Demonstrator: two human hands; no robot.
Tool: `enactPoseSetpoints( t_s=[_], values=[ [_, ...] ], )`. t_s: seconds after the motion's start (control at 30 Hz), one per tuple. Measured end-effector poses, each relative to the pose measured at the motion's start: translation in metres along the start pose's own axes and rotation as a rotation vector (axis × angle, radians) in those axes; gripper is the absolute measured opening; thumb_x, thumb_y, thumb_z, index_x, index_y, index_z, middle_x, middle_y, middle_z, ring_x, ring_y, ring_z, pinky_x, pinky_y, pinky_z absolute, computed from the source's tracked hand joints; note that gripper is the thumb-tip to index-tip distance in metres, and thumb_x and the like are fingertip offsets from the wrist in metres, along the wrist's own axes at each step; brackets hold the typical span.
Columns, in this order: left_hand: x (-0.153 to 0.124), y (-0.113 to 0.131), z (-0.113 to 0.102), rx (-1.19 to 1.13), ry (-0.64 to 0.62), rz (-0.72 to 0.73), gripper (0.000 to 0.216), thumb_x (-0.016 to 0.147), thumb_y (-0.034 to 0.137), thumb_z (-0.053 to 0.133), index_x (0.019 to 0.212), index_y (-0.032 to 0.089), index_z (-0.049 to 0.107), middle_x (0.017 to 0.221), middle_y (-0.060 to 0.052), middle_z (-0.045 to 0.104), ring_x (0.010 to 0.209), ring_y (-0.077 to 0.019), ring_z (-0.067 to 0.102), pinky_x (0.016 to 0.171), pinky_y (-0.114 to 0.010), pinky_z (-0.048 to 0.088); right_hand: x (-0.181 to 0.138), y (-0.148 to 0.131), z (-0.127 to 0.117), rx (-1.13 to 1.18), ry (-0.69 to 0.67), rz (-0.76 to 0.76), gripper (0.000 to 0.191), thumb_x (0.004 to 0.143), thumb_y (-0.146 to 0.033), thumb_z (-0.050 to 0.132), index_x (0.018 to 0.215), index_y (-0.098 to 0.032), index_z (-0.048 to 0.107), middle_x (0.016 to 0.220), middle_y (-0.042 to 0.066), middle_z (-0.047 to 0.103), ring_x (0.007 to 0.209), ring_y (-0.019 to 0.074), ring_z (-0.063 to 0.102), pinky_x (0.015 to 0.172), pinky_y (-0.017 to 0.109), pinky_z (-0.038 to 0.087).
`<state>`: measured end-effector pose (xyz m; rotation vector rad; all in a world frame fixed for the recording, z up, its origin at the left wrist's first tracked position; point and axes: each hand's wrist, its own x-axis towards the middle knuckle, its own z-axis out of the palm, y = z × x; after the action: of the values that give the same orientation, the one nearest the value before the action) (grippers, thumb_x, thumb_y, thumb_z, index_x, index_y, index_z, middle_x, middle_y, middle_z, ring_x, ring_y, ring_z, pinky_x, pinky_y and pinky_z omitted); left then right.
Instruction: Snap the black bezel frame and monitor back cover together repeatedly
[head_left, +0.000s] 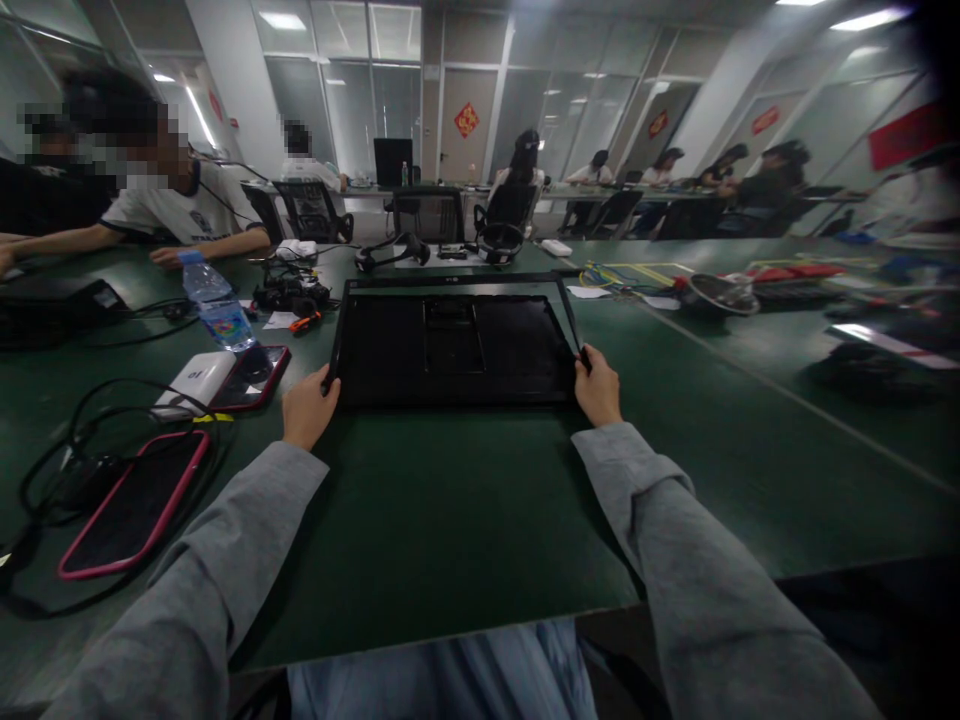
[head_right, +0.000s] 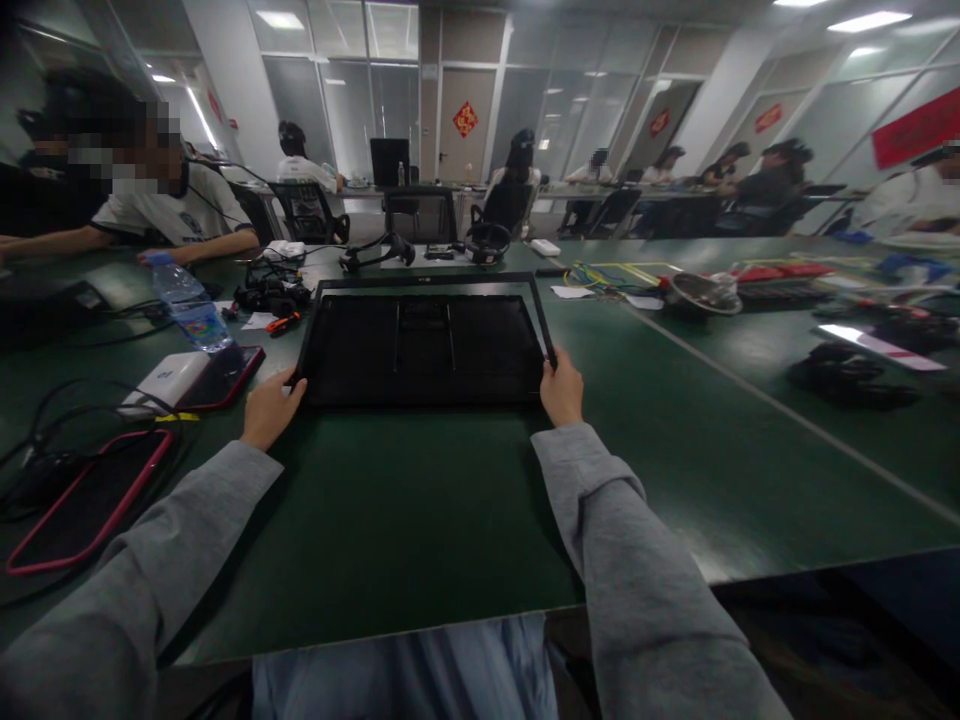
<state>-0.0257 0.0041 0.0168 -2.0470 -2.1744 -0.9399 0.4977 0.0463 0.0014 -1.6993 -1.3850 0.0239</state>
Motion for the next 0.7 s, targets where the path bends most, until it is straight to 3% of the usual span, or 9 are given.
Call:
enactPoseSetpoints(
  t_s=[0.27, 0.43, 0.7],
  values=[
    [0.0, 0.011, -0.009, 0.0, -0.039, -0.124, 0.048, 0.096, 0.039, 0.052, 0.138, 0.02, 0.067, 0.125, -0.012, 0.076, 0.114, -0.03, 0.071, 0.096, -0.04, 0.053, -0.001, 0.01, 0.0, -0.013, 0.027, 0.006, 0.054, 0.089, -0.025, 0.053, 0.14, -0.012, 0.064, 0.131, 0.018, 0.072, 0.127, 0.0333, 0.065, 0.114, 0.054, 0.047],
    [0.001, 0.012, -0.011, -0.042, -0.062, -0.199, 0.046, 0.093, 0.039, 0.057, 0.134, 0.02, 0.067, 0.121, -0.011, 0.077, 0.114, -0.0297, 0.071, 0.097, -0.041, 0.053, -0.001, 0.016, 0.001, 0.002, -0.001, -0.013, 0.052, 0.087, -0.024, 0.056, 0.137, -0.013, 0.066, 0.131, 0.018, 0.072, 0.126, 0.0321, 0.067, 0.113, 0.052, 0.049],
    [0.004, 0.002, -0.002, -0.031, -0.086, -0.151, 0.049, 0.097, 0.04, 0.053, 0.137, 0.013, 0.061, 0.124, -0.017, 0.074, 0.114, -0.0302, 0.07, 0.098, -0.042, 0.053, 0.001, 0.022, 0.005, -0.011, -0.036, 0.006, 0.053, 0.086, -0.023, 0.057, 0.136, -0.009, 0.065, 0.129, 0.02, 0.072, 0.121, 0.0317, 0.069, 0.111, 0.051, 0.051]
  ],
)
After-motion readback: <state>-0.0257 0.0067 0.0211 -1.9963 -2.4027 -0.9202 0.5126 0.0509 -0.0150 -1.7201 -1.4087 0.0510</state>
